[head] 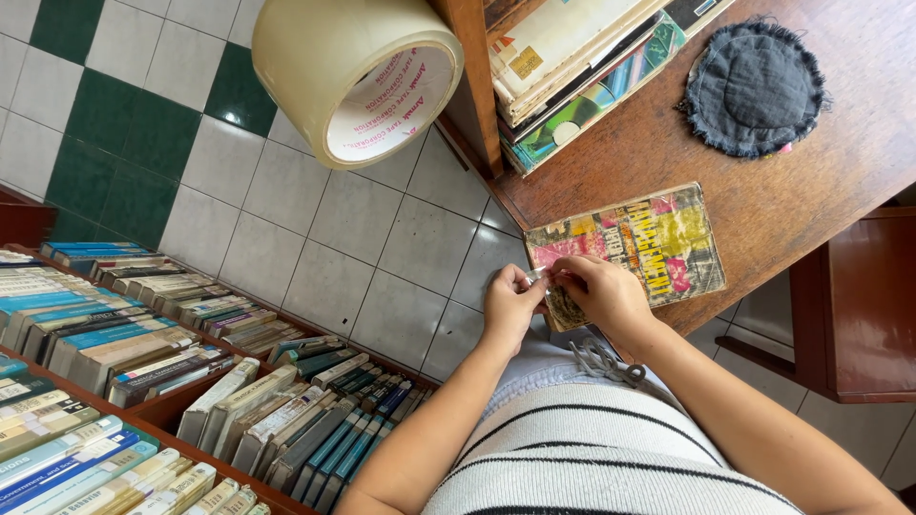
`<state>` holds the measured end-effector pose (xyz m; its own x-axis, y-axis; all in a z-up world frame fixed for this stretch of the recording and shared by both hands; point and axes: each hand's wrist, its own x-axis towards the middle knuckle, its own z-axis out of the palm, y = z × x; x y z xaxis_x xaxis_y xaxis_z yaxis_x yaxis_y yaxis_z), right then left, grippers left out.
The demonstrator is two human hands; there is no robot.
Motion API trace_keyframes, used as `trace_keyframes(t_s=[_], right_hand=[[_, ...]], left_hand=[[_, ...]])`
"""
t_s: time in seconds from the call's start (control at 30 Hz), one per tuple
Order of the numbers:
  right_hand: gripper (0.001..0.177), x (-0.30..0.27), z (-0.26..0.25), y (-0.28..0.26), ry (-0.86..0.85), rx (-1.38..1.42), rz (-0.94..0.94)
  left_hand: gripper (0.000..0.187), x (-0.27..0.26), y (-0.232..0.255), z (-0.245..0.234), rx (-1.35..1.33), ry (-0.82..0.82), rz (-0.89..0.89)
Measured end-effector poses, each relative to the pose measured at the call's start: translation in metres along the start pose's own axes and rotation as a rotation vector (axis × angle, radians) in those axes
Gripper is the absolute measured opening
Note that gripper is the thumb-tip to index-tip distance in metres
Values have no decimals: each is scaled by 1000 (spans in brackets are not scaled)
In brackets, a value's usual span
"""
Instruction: The person cuts clear tape with scissors and applies it to the spine of a hardcover book. They open the book, wipe the interior pages with a cloth, and apply additional tape to the spine. The person then flips through the pages and closes the book.
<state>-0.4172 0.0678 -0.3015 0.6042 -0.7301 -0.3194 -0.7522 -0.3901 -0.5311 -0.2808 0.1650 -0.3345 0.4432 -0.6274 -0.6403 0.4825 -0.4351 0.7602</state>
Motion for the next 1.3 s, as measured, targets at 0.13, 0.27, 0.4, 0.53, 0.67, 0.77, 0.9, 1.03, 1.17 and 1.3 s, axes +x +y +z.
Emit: trace_keyframes(t_s=[0.13,0.27,0.4,0.53,0.67,0.77,0.9,1.03,1.17,1.3], right_hand=[[26,-2,0,2,17,15,-13],[28,-5,-4,1,36,35,-53],[29,-13,-13,-6,90,-21,-169],[44,-18,-5,11,87,-177,-402],[67,-27,-6,17,4,-177,-442],[87,-36,-13,20,54,-241,-492],[78,-41,-15,36,198,-359,-515],[50,-38,-29,29,371,-327,-641],[34,-34,-62,0,416,-338,-704],[25,-28,-67,3,419,-388,-755]], left_hand=[[26,5,-8,-1,-29,16,-6],[24,13,-20,-1,-46,20,-18],[24,2,-12,3,-80,38,-57],[25,11,-25,2,-146,38,-116],[27,-3,-6,3,-164,16,-150],[28,-1,-9,1,-186,9,-186],[28,-7,4,2,-296,-12,-257],[30,-14,20,1,-441,-39,-362],[30,-2,9,-6,-432,-57,-387],[28,2,6,-9,-353,-67,-392]])
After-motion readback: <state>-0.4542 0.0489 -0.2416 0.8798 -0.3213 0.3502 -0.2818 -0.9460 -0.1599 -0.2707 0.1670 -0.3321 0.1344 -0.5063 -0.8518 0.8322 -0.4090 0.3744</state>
